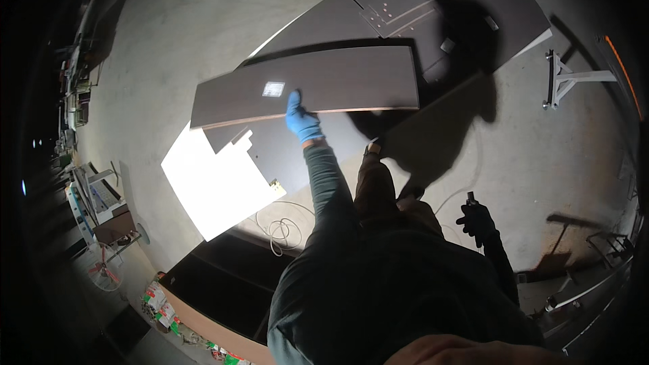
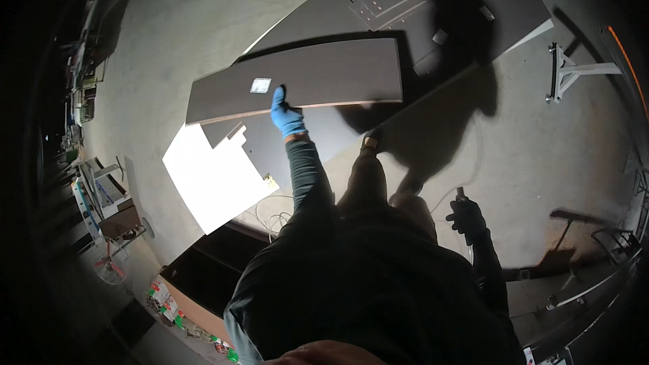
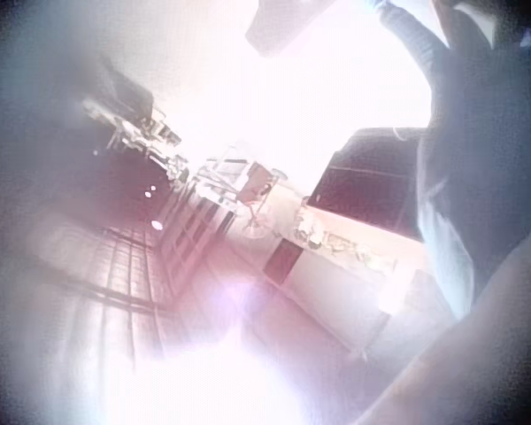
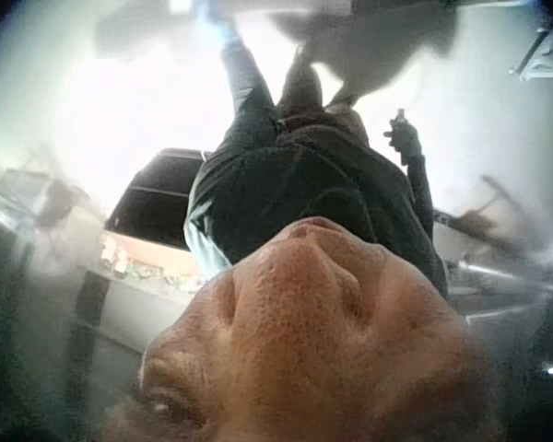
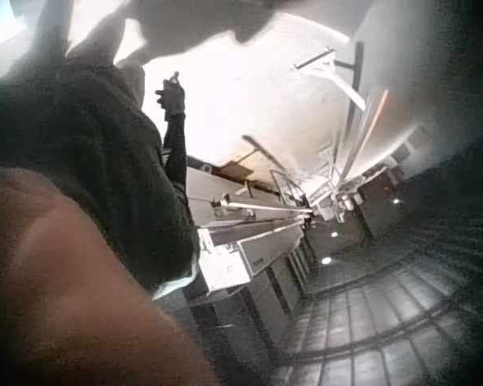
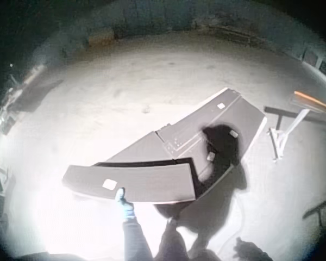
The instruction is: The person repeatedly picks up rectangular wood panels from a stack, carries them to a workbench, and places them down. The person also moves a large white board across the floor and returns to the workbench to continue handling the panels.
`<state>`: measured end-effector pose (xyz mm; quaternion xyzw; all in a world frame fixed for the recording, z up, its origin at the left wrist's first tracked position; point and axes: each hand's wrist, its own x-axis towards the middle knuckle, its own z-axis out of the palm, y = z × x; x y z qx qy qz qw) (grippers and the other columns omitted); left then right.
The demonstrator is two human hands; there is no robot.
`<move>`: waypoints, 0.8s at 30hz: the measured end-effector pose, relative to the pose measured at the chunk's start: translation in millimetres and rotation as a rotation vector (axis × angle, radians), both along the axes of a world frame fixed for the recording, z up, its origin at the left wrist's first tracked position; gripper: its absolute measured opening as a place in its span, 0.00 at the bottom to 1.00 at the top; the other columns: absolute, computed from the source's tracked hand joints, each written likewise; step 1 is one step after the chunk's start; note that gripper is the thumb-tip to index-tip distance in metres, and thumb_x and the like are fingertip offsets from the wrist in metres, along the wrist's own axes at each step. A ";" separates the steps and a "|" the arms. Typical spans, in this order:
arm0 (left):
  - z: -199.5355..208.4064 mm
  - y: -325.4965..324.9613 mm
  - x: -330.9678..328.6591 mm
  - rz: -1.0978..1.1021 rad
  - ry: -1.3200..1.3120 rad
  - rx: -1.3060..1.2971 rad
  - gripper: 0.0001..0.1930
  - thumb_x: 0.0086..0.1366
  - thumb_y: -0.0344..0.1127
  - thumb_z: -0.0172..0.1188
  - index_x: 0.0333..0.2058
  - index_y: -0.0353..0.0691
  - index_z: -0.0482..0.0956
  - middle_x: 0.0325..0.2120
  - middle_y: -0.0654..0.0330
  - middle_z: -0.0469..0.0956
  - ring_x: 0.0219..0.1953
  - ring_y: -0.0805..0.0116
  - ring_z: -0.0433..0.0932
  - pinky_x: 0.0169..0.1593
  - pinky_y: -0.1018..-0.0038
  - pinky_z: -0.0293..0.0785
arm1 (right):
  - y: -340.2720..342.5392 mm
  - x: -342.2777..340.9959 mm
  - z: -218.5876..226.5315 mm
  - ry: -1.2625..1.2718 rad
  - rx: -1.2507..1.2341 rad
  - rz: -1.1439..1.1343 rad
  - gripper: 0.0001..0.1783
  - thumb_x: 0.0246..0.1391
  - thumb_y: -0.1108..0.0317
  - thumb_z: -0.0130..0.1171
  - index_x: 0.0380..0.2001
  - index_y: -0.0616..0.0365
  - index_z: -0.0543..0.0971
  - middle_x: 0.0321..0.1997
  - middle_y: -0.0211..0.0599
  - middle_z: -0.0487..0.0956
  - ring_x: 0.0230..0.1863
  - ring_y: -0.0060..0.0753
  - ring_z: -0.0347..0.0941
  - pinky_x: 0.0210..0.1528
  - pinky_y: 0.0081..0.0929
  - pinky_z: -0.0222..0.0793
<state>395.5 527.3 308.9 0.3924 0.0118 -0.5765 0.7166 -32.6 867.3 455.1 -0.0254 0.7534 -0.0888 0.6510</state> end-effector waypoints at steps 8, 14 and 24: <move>-85.4 -76.7 79.5 0.153 -0.013 0.064 0.20 0.67 0.35 0.64 0.55 0.32 0.78 0.53 0.52 0.80 0.56 0.55 0.78 0.61 0.59 0.76 | -95.0 8.0 -48.7 -0.236 0.023 -0.069 0.14 0.70 0.53 0.47 0.32 0.47 0.71 0.25 0.33 0.73 0.14 0.27 0.63 0.12 0.23 0.54; -140.3 -113.9 65.7 0.192 0.070 0.113 0.21 0.69 0.38 0.63 0.54 0.29 0.78 0.54 0.51 0.80 0.55 0.55 0.78 0.61 0.61 0.75 | -112.2 3.4 -101.1 -0.536 0.147 -0.316 0.16 0.67 0.44 0.50 0.32 0.41 0.72 0.27 0.36 0.73 0.14 0.29 0.62 0.12 0.23 0.53; -160.0 -130.3 33.8 -1.119 -2.134 0.270 0.23 0.67 0.52 0.60 0.48 0.36 0.77 0.41 0.54 0.85 0.43 0.56 0.84 0.47 0.62 0.78 | -99.5 25.2 -108.2 -0.345 0.045 -0.249 0.16 0.69 0.50 0.50 0.29 0.45 0.71 0.22 0.29 0.69 0.15 0.27 0.63 0.13 0.24 0.56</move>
